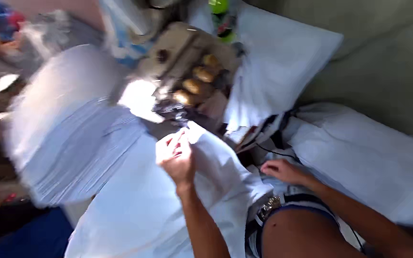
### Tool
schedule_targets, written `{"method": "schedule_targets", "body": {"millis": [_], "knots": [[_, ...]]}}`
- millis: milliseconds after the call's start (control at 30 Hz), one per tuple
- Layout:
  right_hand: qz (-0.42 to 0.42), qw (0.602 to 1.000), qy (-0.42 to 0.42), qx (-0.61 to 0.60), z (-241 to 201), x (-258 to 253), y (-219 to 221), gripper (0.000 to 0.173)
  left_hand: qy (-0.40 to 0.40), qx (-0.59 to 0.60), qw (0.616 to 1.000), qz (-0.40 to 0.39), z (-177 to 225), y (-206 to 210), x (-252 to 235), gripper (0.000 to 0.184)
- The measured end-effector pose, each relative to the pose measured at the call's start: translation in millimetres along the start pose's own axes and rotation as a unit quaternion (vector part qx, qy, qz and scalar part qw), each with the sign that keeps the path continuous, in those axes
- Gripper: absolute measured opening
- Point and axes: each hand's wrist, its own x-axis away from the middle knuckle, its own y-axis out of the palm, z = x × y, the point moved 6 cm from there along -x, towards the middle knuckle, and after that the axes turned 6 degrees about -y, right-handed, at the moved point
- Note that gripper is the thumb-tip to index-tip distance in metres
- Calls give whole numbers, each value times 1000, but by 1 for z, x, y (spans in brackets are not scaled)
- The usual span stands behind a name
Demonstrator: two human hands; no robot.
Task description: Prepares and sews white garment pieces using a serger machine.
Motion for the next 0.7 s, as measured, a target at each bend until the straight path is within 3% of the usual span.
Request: {"method": "schedule_targets", "body": {"millis": [67, 167, 267, 333, 400, 467, 533, 600, 700], "knots": [[110, 993, 33, 4, 12, 33, -48, 30, 17, 3, 999, -37, 1, 1, 2, 28], [237, 960, 101, 110, 53, 104, -112, 23, 53, 21, 998, -39, 16, -8, 8, 28], [222, 923, 251, 189, 86, 170, -135, 36, 99, 56, 994, 5, 55, -4, 23, 25], [208, 911, 294, 200, 100, 195, -124, 46, 123, 90, 988, -25, 84, 16, 36, 27], [234, 909, 266, 221, 112, 202, -108, 43, 150, 138, 974, -98, 107, 56, 52, 27], [277, 898, 215, 266, 114, 202, -95, 27, 158, 192, 952, -178, 123, 115, 77, 23], [284, 890, 192, 302, 111, 202, -90, 25, 140, 215, 920, -295, 143, 179, 114, 23], [294, 888, 165, 313, 104, 207, -97, 25, 117, 208, 870, -432, 163, 236, 160, 25], [316, 897, 153, 267, 87, 212, -117, 20, 85, 168, 774, -604, 181, 293, 229, 44]]}}
